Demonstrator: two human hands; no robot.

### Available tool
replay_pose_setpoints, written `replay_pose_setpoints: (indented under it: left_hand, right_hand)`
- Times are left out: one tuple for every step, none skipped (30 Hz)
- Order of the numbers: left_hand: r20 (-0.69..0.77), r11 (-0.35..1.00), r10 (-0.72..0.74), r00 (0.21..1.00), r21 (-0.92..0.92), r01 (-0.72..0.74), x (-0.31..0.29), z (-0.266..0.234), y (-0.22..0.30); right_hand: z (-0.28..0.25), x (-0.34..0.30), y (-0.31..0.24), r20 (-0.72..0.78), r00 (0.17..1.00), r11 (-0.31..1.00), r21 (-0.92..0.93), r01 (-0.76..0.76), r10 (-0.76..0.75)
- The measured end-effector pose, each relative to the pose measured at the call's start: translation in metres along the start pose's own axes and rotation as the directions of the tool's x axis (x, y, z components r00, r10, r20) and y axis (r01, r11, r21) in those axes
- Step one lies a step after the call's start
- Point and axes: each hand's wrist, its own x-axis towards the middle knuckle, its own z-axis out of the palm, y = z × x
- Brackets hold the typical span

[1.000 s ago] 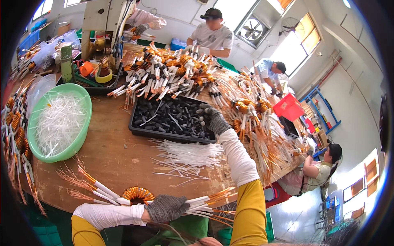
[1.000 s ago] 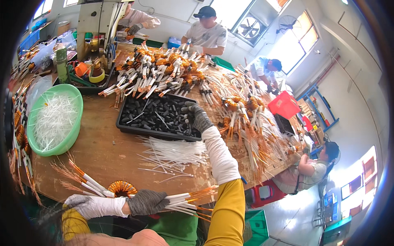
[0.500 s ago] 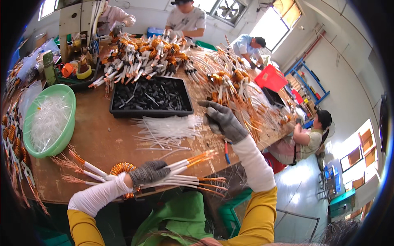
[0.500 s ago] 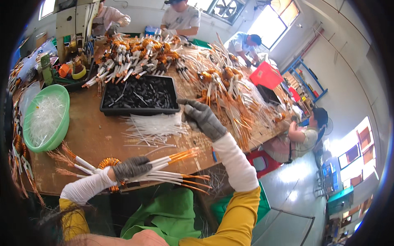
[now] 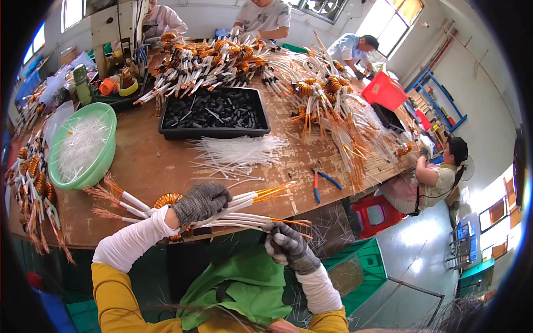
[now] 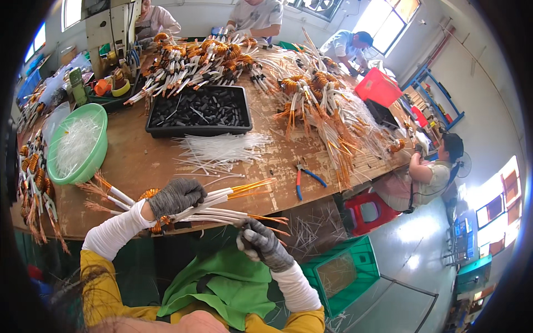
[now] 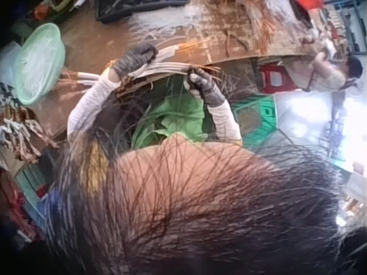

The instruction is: The person assembles electrical coils by attaching wires and securing them with cable ties, using pliers and wire strippers.

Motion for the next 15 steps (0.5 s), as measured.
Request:
replay_pose_setpoints:
  left_hand:
    - [0.005,1.0,0.017,1.0,-0.004,-0.017,-0.001,0.0,0.001]
    - [0.004,1.0,0.012,1.0,0.006,-0.012,-0.004,0.001,0.002]
    - [-0.043,0.986,0.116,0.992,0.125,-0.11,-0.007,0.004,0.002]
    - [-0.08,0.948,0.228,0.97,0.246,-0.202,-0.01,0.006,0.002]
    - [-0.082,0.946,0.23,0.97,0.25,-0.204,-0.01,0.011,0.002]
    - [-0.112,0.936,0.258,0.96,0.275,-0.22,-0.01,0.016,0.001]
    - [-0.149,0.926,0.279,0.949,0.302,-0.225,-0.009,0.019,-0.002]
    - [-0.154,0.926,0.281,0.947,0.304,-0.225,-0.006,0.022,-0.002]
    - [-0.145,0.91,0.264,0.954,0.364,-0.196,-0.003,0.025,-0.002]
    - [-0.131,0.891,0.246,0.96,0.421,-0.171,0.0,0.029,0.0]
    - [-0.128,0.891,0.249,0.96,0.419,-0.176,0.004,0.029,0.006]
    - [-0.045,0.994,0.003,0.999,0.108,0.002,0.01,0.026,0.015]
    - [0.108,0.957,-0.207,0.972,-0.185,0.225,0.014,0.023,0.021]
    - [0.109,0.958,-0.202,0.973,-0.183,0.22,0.019,0.022,0.017]
    - [0.207,0.892,-0.209,0.956,-0.359,0.273,0.025,0.021,0.006]
  right_hand:
    - [0.003,0.008,0.002,-0.029,1.0,1.0,0.008,0.011,-0.01]
    - [0.003,0.013,0.003,-0.059,0.998,1.0,0.014,0.022,-0.021]
    - [-0.001,0.017,0.007,-0.053,0.998,0.999,0.02,0.025,-0.024]
    - [-0.008,0.023,0.011,-0.06,0.998,0.994,0.11,0.026,-0.02]
    - [-0.017,0.027,0.014,-0.071,0.997,0.98,0.198,0.028,-0.014]
    - [-0.024,0.028,0.017,-0.069,0.997,0.98,0.196,0.031,-0.018]
    - [-0.032,0.031,0.022,-0.068,0.997,0.967,0.252,0.044,-0.027]
    - [-0.039,0.03,0.026,-0.074,0.996,0.95,0.305,0.06,-0.039]
    - [-0.046,0.028,0.029,-0.069,0.996,0.937,0.341,0.07,-0.049]
    - [-0.055,0.027,0.034,-0.072,0.996,0.938,0.339,0.073,-0.052]
    - [-0.064,0.026,0.039,-0.073,0.995,0.918,0.386,0.088,-0.065]
    - [-0.072,0.025,0.044,-0.074,0.994,0.896,0.431,0.104,-0.079]
    - [-0.075,0.025,0.046,-0.071,0.993,0.889,0.443,0.114,-0.093]
    - [-0.077,0.026,0.047,-0.072,0.993,0.889,0.441,0.119,-0.098]
    - [-0.078,0.027,0.049,-0.063,0.991,0.889,0.438,0.132,-0.116]
